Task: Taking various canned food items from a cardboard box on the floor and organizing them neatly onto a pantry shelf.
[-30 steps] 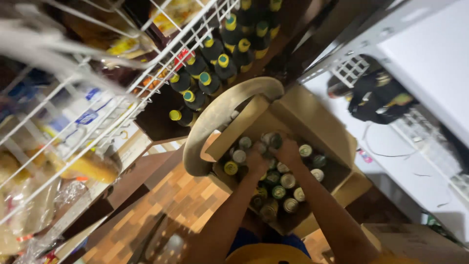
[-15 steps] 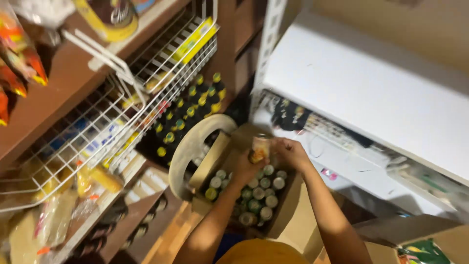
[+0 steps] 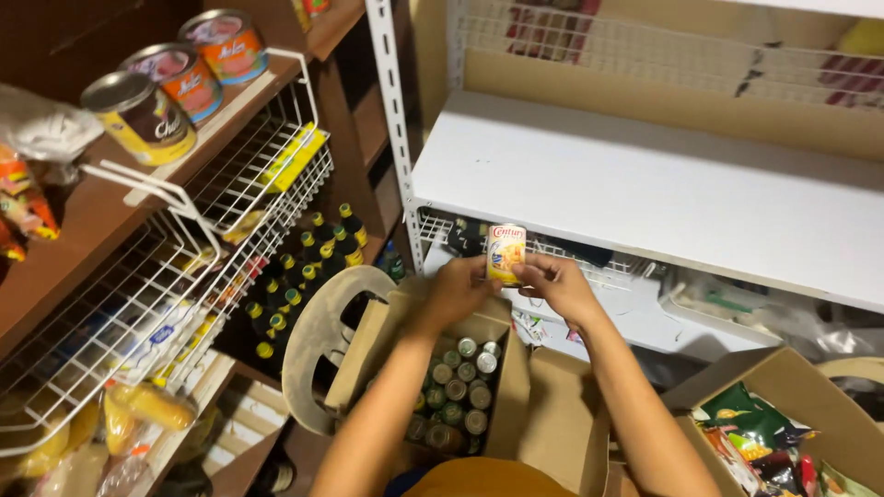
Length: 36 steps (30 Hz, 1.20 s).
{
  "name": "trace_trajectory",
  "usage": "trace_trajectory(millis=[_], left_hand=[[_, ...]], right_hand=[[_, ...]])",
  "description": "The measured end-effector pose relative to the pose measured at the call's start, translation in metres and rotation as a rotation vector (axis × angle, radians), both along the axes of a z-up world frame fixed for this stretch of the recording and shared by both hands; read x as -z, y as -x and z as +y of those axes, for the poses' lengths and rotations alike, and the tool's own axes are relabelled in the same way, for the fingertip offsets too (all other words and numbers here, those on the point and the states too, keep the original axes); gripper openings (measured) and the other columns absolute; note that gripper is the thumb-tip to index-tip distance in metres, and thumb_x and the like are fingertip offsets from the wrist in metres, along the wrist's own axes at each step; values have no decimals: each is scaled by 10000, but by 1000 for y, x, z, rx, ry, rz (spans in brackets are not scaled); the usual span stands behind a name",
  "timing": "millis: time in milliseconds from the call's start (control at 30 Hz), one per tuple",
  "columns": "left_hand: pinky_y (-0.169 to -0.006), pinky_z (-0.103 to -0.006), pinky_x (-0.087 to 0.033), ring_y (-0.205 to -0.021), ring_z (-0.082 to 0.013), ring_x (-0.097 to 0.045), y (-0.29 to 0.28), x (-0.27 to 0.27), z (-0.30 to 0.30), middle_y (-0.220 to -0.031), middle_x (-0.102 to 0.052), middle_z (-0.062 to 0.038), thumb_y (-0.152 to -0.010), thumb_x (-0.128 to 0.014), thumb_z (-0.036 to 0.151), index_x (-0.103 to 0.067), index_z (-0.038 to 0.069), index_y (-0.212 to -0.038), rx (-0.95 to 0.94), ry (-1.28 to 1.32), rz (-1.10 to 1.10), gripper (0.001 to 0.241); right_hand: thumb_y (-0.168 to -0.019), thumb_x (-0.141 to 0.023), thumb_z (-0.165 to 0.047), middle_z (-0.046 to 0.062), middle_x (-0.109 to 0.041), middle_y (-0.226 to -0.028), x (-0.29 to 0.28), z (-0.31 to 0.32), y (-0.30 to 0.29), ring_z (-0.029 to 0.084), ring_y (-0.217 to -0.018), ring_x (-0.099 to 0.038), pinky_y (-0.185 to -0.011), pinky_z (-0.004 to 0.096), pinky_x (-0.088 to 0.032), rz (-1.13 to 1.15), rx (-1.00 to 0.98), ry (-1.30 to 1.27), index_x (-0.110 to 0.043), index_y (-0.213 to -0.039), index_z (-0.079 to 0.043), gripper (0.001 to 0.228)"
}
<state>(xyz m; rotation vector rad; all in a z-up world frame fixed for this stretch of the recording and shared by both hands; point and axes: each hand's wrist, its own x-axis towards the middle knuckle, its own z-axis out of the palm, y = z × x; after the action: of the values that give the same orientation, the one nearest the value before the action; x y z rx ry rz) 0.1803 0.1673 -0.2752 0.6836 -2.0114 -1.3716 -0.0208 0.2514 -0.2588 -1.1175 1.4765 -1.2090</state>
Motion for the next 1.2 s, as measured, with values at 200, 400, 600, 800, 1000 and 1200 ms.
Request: trace_trajectory(millis=[200,400,600,800,1000,1200], left_hand=[[-822,-305,-565,-897,-98,-694,31,-63,-14,-1044,-769,-68,-923,-716,70,-662,-3,-1315,244,-236,239,402],[-699,-271,-542,-719,-92,-662,57,-235,-16,-809,-763,-57,-829,-814,147,-725,32,-1227,-4,315,-30,423],[-663,-351,-498,-673,-170,-585,110,-294,-86,-776,-724,-147,-876,-837,202,-794,39,-1128,-123,521,-116,303],[-786,-329,-547,-825,-184,-716,128,-333,-113,-939,-781,-107,-826,-836,131,-739,71,-1176,-317,496,-50,368],[-804,-345,-598,-908,-191,-778,156,-298,-173,-1016,-778,-114,-802,-797,43,-619,60,-1292,-303,545,322,522],[-777,-419,-561,-846,-302,-748,145,-308,-158,-914,-772,-165,-818,-818,152,-682,98,-1257,-475,625,169,462]], right_hand=[[-902,-736,-308,48,-781,-1050,-89,20,17,118,-928,-715,-797,317,-608,52,66,94,-731,-1253,-28,449],[-873,-747,-345,27,-771,-1032,-197,-10,56,105,-887,-694,-706,312,-622,351,139,348,-711,-1268,-56,491],[-911,-765,-376,51,-718,-827,-279,-58,84,81,-674,-588,-562,263,-544,536,204,372,-782,-1204,-67,426],[-891,-774,-297,81,-738,-751,-311,-112,82,114,-576,-593,-513,286,-473,590,277,481,-726,-1263,-113,418],[-872,-802,-217,51,-784,-964,-300,-168,101,113,-792,-763,-644,272,-582,666,290,739,-726,-1205,-48,381],[-861,-820,-292,99,-793,-930,-305,-168,94,165,-808,-749,-734,355,-557,866,418,655,-754,-1203,-101,398]])
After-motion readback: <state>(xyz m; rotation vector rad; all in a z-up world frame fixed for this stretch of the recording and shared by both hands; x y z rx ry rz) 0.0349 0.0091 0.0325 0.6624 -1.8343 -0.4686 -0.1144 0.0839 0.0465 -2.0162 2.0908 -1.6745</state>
